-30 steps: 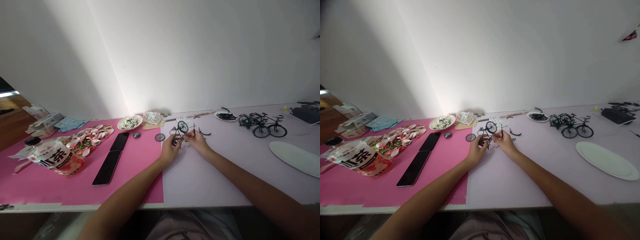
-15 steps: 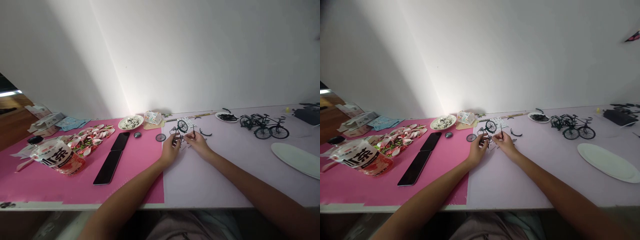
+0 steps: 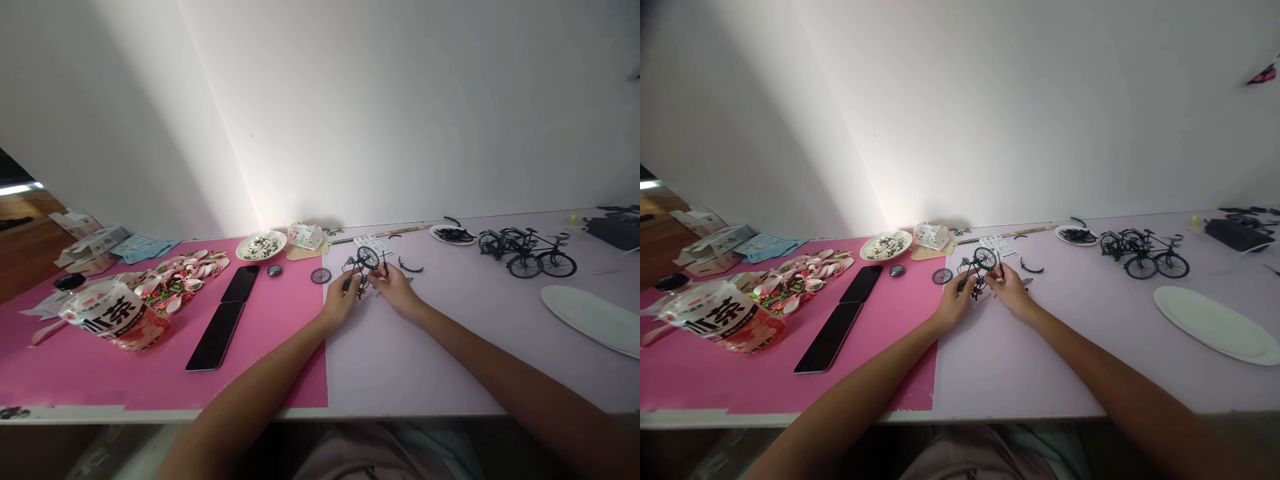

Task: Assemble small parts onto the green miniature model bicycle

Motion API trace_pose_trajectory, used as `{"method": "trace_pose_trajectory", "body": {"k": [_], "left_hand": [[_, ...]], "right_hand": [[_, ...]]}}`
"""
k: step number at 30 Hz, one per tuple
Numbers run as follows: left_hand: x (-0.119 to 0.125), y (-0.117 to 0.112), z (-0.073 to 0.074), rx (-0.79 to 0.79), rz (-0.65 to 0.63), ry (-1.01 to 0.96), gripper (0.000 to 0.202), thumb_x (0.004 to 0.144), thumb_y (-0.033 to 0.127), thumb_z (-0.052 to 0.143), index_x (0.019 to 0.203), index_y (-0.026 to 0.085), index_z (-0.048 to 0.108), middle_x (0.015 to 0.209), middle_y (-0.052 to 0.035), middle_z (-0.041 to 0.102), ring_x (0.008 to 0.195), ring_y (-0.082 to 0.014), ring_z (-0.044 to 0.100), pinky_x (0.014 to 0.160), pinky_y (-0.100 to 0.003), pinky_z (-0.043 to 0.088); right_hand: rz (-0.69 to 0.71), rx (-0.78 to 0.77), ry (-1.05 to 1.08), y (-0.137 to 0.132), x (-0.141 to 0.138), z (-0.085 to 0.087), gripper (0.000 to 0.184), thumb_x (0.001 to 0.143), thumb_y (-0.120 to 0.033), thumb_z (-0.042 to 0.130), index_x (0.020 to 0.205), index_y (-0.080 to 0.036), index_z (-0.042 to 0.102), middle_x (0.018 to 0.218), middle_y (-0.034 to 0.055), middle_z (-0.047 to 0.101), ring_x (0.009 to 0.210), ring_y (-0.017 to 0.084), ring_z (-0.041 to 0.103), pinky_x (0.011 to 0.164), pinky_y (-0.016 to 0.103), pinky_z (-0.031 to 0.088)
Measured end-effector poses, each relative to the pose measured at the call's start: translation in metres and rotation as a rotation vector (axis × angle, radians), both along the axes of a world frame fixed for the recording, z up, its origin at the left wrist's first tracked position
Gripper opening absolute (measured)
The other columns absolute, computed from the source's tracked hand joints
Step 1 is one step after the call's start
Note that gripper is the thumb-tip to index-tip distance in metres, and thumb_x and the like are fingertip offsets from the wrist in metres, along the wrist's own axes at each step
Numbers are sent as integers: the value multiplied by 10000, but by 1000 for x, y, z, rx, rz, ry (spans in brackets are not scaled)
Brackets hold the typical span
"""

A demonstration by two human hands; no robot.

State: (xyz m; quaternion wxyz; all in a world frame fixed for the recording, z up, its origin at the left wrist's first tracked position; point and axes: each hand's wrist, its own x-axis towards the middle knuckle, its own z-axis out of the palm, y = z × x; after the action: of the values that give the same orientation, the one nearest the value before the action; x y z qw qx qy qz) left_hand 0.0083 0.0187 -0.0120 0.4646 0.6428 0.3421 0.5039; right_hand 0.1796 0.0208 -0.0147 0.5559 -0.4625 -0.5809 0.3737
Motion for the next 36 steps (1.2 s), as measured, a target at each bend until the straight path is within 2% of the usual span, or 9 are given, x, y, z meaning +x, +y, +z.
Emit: {"method": "trace_pose_trajectory", "body": {"k": [6,10,19,24,27,32,36], "left_hand": [[0,6,-2,-63,-21,-56,527,910,584,629,1096,101,727,886,-82,701,741,-154,603,726,-288,495],[-1,6,1,-61,0,-62,541,890,620,633,1031,114,764,805,-62,683,732,-157,561,717,-289,459],[-4,6,6,-137,0,-129,429,816,531,731,930,120,781,768,-39,661,745,-158,532,738,-287,417],[-5,6,8,-212,14,-166,392,800,473,755,985,129,788,817,-54,688,777,-167,555,778,-301,427],[-5,5,8,-211,24,-174,366,788,460,766,954,135,792,834,-59,702,799,-175,568,802,-308,432],[-5,5,8,-207,19,-164,345,781,463,771,905,142,793,808,-52,703,799,-183,581,818,-319,438],[-5,7,7,-229,18,-190,408,784,503,763,963,138,801,904,-87,746,866,-215,624,867,-346,453]], "right_hand": [[23,-2,-20,-3,-1,4,531,762,-545,753,758,-262,304,885,37,704,823,226,667,673,318,496],[20,6,-9,-3,-3,4,553,745,-560,767,749,-266,298,882,47,719,844,249,689,698,338,506],[-51,88,-93,-5,-3,9,551,776,-589,742,732,-262,301,771,12,655,892,268,691,761,349,504],[-42,108,-118,-8,-4,11,525,807,-557,721,733,-263,291,885,53,723,921,266,684,819,383,503],[-43,100,-132,-8,-4,10,500,816,-536,713,735,-263,302,913,62,737,907,260,676,811,389,504],[-41,70,-141,-9,-4,10,490,812,-520,716,731,-264,306,928,71,743,898,266,683,786,394,512],[-43,72,-148,-11,-5,12,480,818,-508,709,728,-264,306,936,71,740,913,265,685,782,385,510]]}}
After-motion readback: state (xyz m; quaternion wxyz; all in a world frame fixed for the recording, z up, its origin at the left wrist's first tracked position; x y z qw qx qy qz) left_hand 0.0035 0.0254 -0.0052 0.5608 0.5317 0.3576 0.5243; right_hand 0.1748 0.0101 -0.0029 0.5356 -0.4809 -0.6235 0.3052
